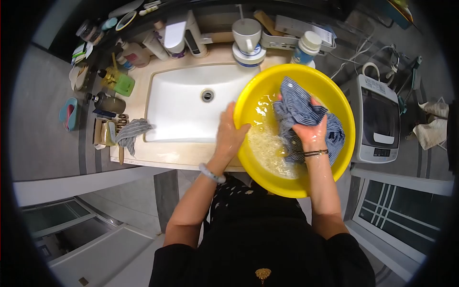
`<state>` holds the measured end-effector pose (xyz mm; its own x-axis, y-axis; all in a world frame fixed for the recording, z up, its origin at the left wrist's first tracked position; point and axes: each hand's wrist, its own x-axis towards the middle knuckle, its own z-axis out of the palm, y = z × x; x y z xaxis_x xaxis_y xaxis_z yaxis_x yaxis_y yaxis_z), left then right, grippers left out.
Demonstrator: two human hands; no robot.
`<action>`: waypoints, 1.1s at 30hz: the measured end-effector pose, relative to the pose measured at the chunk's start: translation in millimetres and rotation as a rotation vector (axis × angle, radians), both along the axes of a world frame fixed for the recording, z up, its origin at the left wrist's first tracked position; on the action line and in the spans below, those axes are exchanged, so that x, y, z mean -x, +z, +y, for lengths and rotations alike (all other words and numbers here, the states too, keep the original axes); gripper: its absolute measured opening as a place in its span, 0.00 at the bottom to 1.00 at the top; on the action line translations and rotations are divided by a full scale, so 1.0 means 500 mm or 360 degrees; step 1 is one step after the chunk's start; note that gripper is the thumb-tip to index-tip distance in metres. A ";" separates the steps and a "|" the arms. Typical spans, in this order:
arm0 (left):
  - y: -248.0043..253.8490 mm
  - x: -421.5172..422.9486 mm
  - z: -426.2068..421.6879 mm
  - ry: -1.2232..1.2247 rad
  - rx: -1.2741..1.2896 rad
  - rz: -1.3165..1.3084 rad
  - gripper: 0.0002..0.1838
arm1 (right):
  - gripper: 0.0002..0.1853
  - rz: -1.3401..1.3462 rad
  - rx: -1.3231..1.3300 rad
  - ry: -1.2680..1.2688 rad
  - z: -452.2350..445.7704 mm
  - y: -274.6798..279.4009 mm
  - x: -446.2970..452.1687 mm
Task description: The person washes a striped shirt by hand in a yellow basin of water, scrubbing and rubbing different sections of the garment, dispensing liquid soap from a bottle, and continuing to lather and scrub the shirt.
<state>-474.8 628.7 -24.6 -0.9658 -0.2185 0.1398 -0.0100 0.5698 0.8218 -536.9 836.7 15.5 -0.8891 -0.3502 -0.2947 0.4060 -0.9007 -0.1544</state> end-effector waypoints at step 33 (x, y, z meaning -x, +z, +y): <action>0.287 0.255 -0.928 0.0467 0.0925 -0.0393 0.12 | 0.26 0.0006 -0.0412 -0.0431 -0.028 -0.054 -0.083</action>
